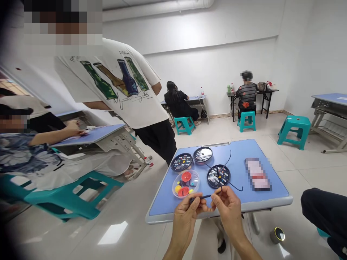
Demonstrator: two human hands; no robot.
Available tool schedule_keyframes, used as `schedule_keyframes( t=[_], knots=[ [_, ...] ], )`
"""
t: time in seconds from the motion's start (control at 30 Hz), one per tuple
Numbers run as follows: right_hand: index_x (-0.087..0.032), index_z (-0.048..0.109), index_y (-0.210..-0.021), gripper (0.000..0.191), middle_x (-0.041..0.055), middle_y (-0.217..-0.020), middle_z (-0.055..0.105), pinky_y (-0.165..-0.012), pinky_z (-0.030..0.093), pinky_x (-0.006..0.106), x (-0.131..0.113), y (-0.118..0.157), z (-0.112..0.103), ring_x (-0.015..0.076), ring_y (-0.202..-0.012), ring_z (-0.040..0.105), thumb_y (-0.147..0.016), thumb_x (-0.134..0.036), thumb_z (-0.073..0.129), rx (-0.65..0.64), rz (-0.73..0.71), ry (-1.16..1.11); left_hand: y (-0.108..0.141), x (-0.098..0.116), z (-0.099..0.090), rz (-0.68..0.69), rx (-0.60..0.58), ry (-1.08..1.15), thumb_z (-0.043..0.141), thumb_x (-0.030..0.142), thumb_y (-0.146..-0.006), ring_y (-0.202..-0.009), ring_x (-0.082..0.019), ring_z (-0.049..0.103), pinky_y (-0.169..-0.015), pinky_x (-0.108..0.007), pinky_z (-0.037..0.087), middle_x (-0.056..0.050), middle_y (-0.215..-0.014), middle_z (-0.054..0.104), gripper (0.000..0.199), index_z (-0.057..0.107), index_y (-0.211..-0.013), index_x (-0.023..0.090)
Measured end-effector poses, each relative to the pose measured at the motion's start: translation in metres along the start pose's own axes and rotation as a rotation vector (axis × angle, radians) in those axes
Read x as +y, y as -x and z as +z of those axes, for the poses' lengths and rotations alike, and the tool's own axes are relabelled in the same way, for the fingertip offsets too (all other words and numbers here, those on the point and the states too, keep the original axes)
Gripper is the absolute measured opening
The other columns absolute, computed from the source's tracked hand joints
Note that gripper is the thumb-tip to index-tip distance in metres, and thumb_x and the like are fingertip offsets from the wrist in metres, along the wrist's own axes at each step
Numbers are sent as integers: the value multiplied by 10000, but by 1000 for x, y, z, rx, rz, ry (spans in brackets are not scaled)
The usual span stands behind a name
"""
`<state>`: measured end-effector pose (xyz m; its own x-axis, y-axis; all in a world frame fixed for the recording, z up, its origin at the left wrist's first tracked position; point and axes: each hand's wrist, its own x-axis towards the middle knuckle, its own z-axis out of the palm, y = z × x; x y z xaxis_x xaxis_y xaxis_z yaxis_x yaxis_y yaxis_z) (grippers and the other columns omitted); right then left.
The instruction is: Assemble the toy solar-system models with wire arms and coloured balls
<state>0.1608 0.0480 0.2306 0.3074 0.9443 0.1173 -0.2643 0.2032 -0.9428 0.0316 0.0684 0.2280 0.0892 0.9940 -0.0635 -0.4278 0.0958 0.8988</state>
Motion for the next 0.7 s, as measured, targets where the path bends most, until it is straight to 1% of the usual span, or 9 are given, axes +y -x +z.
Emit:
schedule_keyframes(
  t=[0.13,0.17,0.23,0.33,0.4,0.47,0.53,0.63,0.7],
  knots=[
    [-186,594,-772,227,-11,-625,595,-492,500,245,0,-8,-5,125,-501,565,-826,-391,673,2,-115,158,-27,3,8,24,-96,-134,731,386,-749,-550,-126,599,-614,-285,517,11,-644,621,319,681,-956,149],
    [-188,589,-767,205,-7,-640,597,-498,500,244,1,-11,-6,122,-509,562,-852,-367,643,16,-173,222,-36,4,10,53,-103,-187,724,378,-757,-546,-118,587,-605,-273,503,23,-643,599,324,677,-985,153],
    [-195,582,-764,164,9,-694,610,-540,509,249,4,-19,-5,127,-564,573,-887,-303,593,60,-348,360,-56,5,15,134,-118,-300,716,351,-764,-547,-104,560,-586,-251,471,32,-669,571,327,674,-1026,161],
    [-204,571,-779,126,33,-776,619,-614,519,258,10,-34,-3,144,-683,598,-901,-225,550,137,-622,517,-85,6,22,262,-200,-457,650,337,-812,-551,-93,517,-566,-248,446,10,-753,557,306,691,-1062,166],
    [-206,566,-799,115,33,-782,611,-632,519,261,12,-45,-3,147,-702,597,-907,-212,528,164,-678,570,-102,4,25,358,-252,-564,584,326,-856,-571,-94,498,-567,-249,442,-13,-816,556,286,706,-1064,172],
    [-205,563,-810,107,27,-765,609,-626,515,268,12,-55,-6,146,-668,588,-905,-230,521,173,-619,593,-115,1,26,429,-280,-648,543,295,-876,-603,-103,497,-575,-245,438,-30,-849,565,266,722,-1034,177],
    [-203,561,-798,107,18,-735,617,-612,510,277,6,-67,-12,147,-620,589,-887,-258,538,155,-487,592,-124,-3,25,451,-291,-688,535,259,-872,-629,-113,505,-584,-242,435,-38,-841,573,248,732,-995,173],
    [-201,555,-741,126,4,-660,624,-561,492,279,-9,-85,-26,149,-543,596,-834,-282,580,69,-277,574,-130,-8,25,441,-283,-697,542,226,-858,-642,-122,517,-592,-244,437,-38,-819,575,233,731,-976,157],
    [-200,553,-703,129,-5,-610,618,-537,484,277,-21,-95,-33,153,-511,598,-797,-277,596,10,-184,574,-132,-12,25,438,-277,-704,544,217,-857,-634,-121,518,-592,-247,437,-39,-821,580,229,726,-978,149]
  ],
)
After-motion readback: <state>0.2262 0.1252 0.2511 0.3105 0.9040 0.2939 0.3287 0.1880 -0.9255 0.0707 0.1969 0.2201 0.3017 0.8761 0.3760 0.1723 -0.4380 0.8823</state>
